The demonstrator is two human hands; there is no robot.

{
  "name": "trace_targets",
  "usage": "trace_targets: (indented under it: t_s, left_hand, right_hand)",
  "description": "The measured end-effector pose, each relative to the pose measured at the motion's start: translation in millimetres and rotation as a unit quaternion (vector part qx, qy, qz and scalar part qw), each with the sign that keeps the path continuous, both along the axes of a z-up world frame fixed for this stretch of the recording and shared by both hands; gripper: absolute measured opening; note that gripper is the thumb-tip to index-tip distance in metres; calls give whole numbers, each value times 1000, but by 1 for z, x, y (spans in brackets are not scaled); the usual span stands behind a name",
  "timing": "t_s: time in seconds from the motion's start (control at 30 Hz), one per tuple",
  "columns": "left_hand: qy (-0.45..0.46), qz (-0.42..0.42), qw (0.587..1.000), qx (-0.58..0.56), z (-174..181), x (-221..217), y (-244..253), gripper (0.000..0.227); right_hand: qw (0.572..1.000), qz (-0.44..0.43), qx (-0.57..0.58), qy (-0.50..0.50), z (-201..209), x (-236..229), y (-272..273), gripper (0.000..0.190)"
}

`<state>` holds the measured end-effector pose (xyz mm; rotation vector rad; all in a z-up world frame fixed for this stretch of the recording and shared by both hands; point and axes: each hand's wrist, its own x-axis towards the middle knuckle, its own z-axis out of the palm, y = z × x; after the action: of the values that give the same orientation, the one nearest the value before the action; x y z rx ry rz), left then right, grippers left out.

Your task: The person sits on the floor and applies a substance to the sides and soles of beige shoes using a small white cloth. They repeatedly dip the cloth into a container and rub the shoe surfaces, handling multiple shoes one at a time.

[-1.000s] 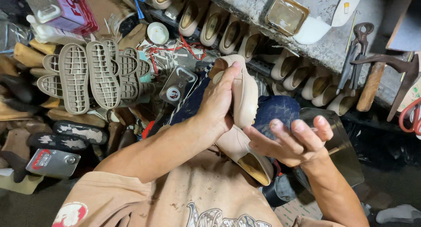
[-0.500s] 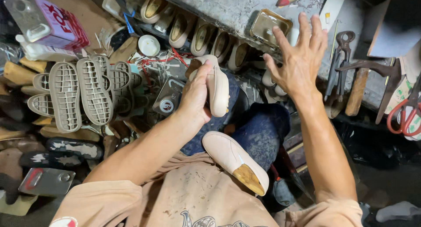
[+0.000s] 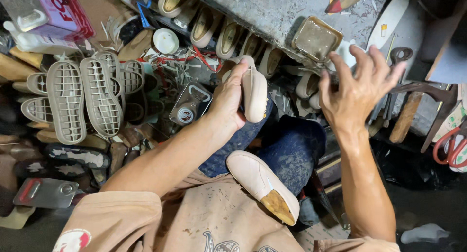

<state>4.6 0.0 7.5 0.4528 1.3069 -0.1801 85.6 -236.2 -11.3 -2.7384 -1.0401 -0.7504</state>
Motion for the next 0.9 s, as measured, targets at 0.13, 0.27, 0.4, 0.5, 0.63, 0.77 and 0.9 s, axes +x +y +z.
trace_targets:
  t_s: [0.13, 0.27, 0.4, 0.5, 0.63, 0.77, 0.9]
  left_hand:
    - [-27, 21, 999, 7, 2, 3, -3, 38]
    - [1, 5, 1000, -1, 15, 1, -6, 43]
    - [-59, -3, 997, 39, 14, -4, -11, 34]
    - [-90, -9, 996, -5, -25, -10, -14, 71]
    - [-96, -7, 995, -8, -27, -11, -14, 71]
    - [-100, -20, 995, 17, -22, -13, -18, 67]
    - [-105, -14, 994, 32, -16, -9, -20, 63]
  right_hand:
    - [991, 50, 76, 102, 47, -33, 22, 25]
    - [950, 217, 159, 156, 54, -70, 43, 43]
    - [943, 286, 98, 138, 44, -78, 47, 41]
    - [948, 281, 129, 77, 17, -83, 33, 33]
    - [954, 278, 110, 13, 24, -84, 30, 28]
    - [944, 260, 156, 132, 47, -79, 42, 40]
    - [940, 250, 161, 168, 60, -73, 53, 46]
